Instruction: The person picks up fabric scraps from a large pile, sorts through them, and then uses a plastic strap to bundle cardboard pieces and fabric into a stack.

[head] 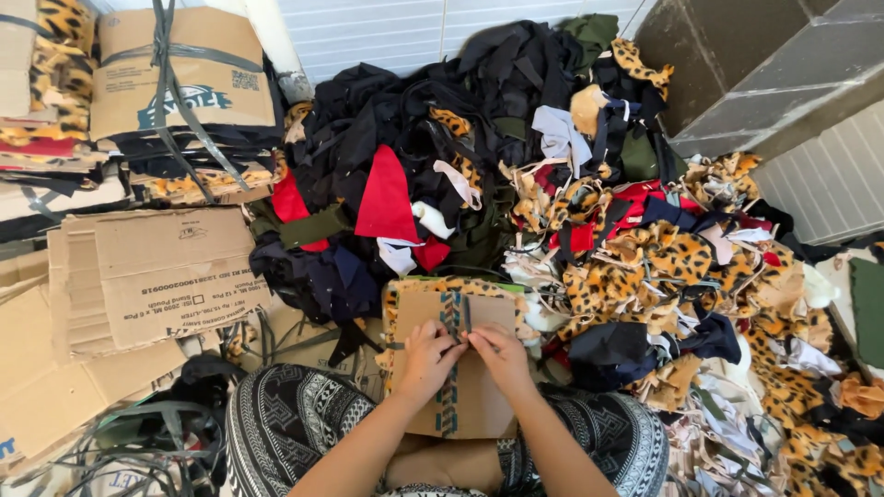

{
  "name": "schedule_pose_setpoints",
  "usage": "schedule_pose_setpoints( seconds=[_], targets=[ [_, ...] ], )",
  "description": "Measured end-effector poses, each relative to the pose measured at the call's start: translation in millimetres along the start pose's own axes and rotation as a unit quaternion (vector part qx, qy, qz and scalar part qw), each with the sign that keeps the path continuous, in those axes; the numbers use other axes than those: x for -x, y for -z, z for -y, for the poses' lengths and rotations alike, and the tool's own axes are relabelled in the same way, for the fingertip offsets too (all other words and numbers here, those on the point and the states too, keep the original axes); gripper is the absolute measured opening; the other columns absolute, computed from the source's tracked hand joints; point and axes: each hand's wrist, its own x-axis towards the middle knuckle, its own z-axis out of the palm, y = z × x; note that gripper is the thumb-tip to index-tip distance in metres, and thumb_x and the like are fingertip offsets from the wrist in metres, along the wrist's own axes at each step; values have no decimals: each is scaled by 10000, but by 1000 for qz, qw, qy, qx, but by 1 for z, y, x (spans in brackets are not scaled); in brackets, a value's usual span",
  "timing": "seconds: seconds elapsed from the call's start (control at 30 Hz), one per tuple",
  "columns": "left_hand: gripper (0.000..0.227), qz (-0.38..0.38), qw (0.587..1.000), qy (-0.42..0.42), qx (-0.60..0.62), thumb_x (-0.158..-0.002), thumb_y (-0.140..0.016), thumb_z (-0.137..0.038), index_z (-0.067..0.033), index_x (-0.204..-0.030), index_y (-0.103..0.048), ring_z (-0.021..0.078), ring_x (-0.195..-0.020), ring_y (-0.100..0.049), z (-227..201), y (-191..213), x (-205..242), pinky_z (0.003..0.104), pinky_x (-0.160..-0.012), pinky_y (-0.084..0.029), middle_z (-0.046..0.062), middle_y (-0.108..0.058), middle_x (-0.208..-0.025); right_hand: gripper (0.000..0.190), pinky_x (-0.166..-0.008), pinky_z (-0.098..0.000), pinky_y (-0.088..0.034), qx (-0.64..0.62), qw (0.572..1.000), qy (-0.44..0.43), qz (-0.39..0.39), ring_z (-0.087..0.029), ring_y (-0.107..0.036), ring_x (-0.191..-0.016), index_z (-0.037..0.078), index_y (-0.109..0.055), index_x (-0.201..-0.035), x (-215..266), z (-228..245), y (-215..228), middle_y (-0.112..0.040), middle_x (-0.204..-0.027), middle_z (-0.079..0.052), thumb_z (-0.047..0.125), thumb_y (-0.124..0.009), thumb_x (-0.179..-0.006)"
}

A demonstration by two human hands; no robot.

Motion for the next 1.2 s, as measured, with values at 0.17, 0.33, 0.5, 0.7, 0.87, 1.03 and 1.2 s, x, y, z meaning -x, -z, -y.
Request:
schedule_pose_setpoints(
  seconds=[0.17,0.33,0.5,0.7,0.87,1.03,1.2],
  targets=[
    [263,-11,983,-16,182,-954,-690,-370,-210,-752,-742,160,-983,-552,-17,40,4,303,-875,-370,-95,-639,-999,280,-611,-256,-457,-202,960,-194,15,-145,-559,-633,110,-705,-928,-13,4,13,-737,-845,-84,283,-527,-1055],
    [300,11,939,-10,344,-973,-671,-308,-148,-737,-761,156,-959,-521,-22,42,6,300,-947,-334,-39,-652,-813,318,-516,-280,-361,-223,947,-214,83,-181,-495,-538,131,-534,-849,-24,-17,12,-623,-676,-82,300,-431,-1098],
    [354,76,928,9,364,-984,-601,-331,-193,-679,-716,155,-913,-515,-6,40,-6,304,-966,-330,-13,-600,-718,301,-343,-194,-301,-118,964,-228,65,-86,-416,-374,135,-661,-815,-49,-52,-7,-513,-519,-1,324,-590,-1037],
    [374,50,962,16,268,-945,-622,-382,-248,-596,-644,137,-865,-564,35,28,-13,271,-903,-346,-45,-636,-667,346,-867,-365,-522,68,958,-273,-51,-219,-673,-886,99,-770,-1005,-46,-117,7,-762,-852,-96,429,-669,-973],
    [361,133,987,81,34,-1025,-478,-511,-256,-939,-719,209,-1248,-554,32,1,-24,435,-1155,-219,37,-702,-1136,429,-888,-367,-513,97,947,-299,-68,-250,-687,-950,143,-773,-966,-49,-160,14,-764,-870,-86,544,-622,-960],
    [376,223,970,66,-74,-1058,-469,-398,-147,-806,-590,219,-898,-532,-85,84,-27,412,-985,-390,32,-631,-848,591,-704,-333,-436,-89,970,-227,-4,-187,-531,-619,95,-553,-607,-32,34,39,-555,-648,-50,542,-505,-991],
    [194,366,843,9,-395,-1065,-453,-164,-247,-923,-553,277,-1036,-431,-100,50,-36,372,-888,-286,10,-512,-901,440,-600,-303,-411,23,989,81,120,-156,-512,-606,96,-672,-755,-32,77,26,-549,-667,-13,380,-494,-1039]
  ],
)
